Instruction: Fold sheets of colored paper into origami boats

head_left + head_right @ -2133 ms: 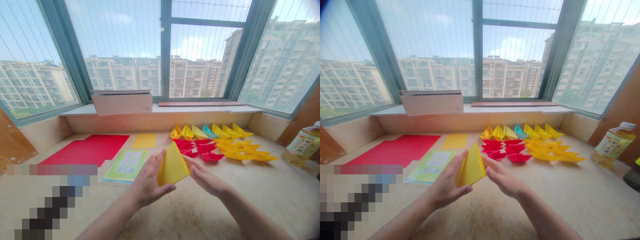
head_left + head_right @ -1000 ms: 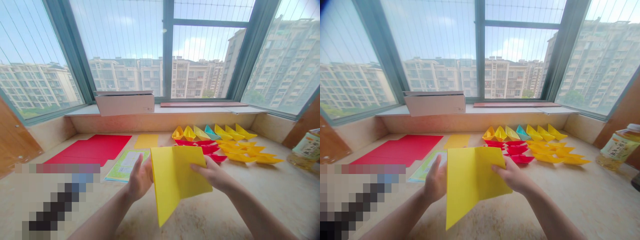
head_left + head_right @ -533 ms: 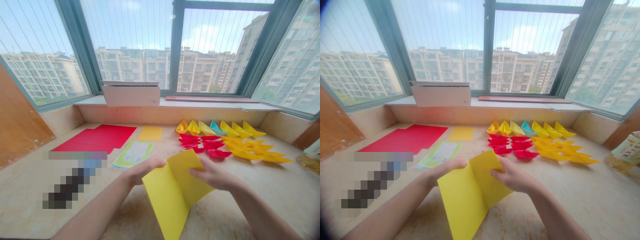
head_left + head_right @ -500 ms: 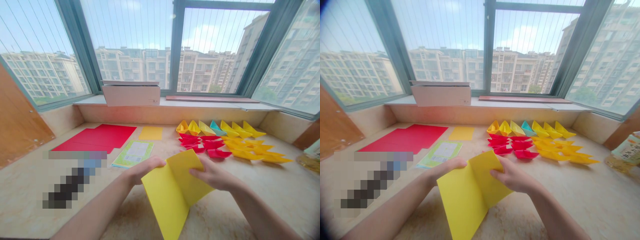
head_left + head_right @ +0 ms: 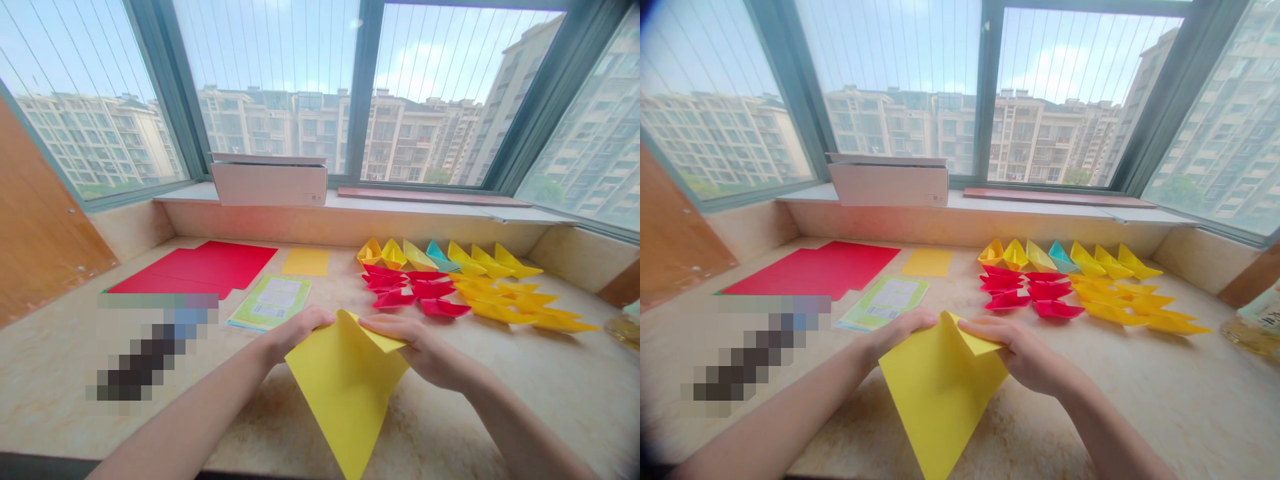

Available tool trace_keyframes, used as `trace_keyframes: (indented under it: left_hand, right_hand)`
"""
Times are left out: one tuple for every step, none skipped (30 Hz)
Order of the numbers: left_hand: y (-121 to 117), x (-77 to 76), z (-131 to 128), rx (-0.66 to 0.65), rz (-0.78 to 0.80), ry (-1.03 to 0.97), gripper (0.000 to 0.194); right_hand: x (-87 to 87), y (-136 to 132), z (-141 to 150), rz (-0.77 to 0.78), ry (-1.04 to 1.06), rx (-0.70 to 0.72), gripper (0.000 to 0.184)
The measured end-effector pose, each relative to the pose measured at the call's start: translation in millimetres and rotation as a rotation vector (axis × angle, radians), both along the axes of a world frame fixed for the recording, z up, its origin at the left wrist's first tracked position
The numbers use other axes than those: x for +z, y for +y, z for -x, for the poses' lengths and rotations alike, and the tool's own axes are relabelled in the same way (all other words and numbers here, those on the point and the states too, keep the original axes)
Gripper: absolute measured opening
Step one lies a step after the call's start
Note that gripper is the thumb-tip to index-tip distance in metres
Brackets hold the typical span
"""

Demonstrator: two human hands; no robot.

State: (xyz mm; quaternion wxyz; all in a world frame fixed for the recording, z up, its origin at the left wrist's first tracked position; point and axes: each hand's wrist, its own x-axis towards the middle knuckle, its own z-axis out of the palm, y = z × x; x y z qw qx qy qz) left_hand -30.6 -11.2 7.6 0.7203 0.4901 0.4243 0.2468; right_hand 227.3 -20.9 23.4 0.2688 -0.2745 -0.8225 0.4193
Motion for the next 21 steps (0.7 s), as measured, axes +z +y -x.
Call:
trace_keyframes:
  left_hand:
    - [0, -0.1, 0, 0.012, -0.009, 0.006, 0.035]
    - [0, -0.3, 0, 0.019, -0.014, 0.008, 0.034]
    - [1, -0.7, 0, 0.02, -0.017, 0.005, 0.034]
    - [1, -1.2, 0, 0.016, -0.015, -0.002, 0.034]
    - [1, -1.9, 0, 0.01, -0.012, -0.012, 0.034]
    - [1, -2.7, 1, 0.007, -0.009, -0.022, 0.035]
    - [2, -3.4, 1, 0.007, -0.006, -0.031, 0.035]
    - [2, -4.2, 1, 0.008, -0.006, -0.039, 0.035]
    - [2, -4.8, 2, 0.011, -0.007, -0.049, 0.036]
    - [2, -5.2, 2, 0.012, -0.013, -0.062, 0.036]
    - [2, -5.3, 2, 0.011, -0.02, -0.077, 0.035]
    - [1, -5.2, 1, 0.003, -0.027, -0.093, 0.034]
    - [1, -4.8, 0, -0.007, -0.032, -0.114, 0.034]
    - [1, -4.2, -1, -0.019, -0.034, -0.138, 0.033]
    - [0, -3.6, -3, -0.028, -0.036, -0.162, 0.033]
    - [-1, -3.0, -5, -0.036, -0.039, -0.18, 0.035]
    - [-1, -2.5, -6, -0.046, -0.045, -0.187, 0.037]
    - [-1, -2.2, -8, -0.062, -0.053, -0.183, 0.041]
    - [-1, -2.0, -9, -0.084, -0.063, -0.169, 0.045]
    - [-1, -2.0, -9, -0.113, -0.073, -0.147, 0.047]
    - [-1, -1.9, -9, -0.145, -0.081, -0.124, 0.047]
  right_hand:
    - [1.1, -1, 1, 0.009, -0.007, 0.003, 0.036]
    - [2.0, -3, 2, 0.037, -0.012, 0.003, 0.036]
    - [2.7, -4, 4, 0.082, -0.015, -0.001, 0.035]
    - [3.2, -6, 6, 0.138, -0.012, -0.005, 0.035]
    - [3.3, -8, 7, 0.19, -0.002, -0.01, 0.035]
    - [2.9, -9, 8, 0.222, 0.008, -0.014, 0.035]
    - [2.0, -10, 8, 0.231, 0.015, -0.017, 0.036]
    - [0.4, -10, 8, 0.223, 0.019, -0.018, 0.035]
    - [-1.8, -9, 7, 0.184, 0.01, -0.015, 0.034]
    - [-4.4, -8, 4, 0.115, -0.014, -0.014, 0.034]
    - [-7.2, -6, 2, 0.03, -0.053, -0.02, 0.034]
    - [-10.0, -4, -1, -0.057, -0.1, -0.029, 0.037]
    - [-12.4, -2, -4, -0.144, -0.144, -0.039, 0.043]
    - [-14.3, -1, -7, -0.227, -0.185, -0.044, 0.049]
    - [-15.6, 0, -9, -0.293, -0.215, -0.041, 0.055]
    - [-16.0, 1, -10, -0.334, -0.23, -0.03, 0.06]
    - [-15.8, 1, -10, -0.369, -0.237, -0.015, 0.063]
    - [-15.0, 1, -10, -0.399, -0.242, -0.001, 0.067]
    - [-13.8, 0, -10, -0.422, -0.248, 0.01, 0.07]
    - [-12.6, 0, -9, -0.438, -0.255, 0.012, 0.072]
    - [-11.4, -1, -8, -0.447, -0.26, 0.01, 0.075]
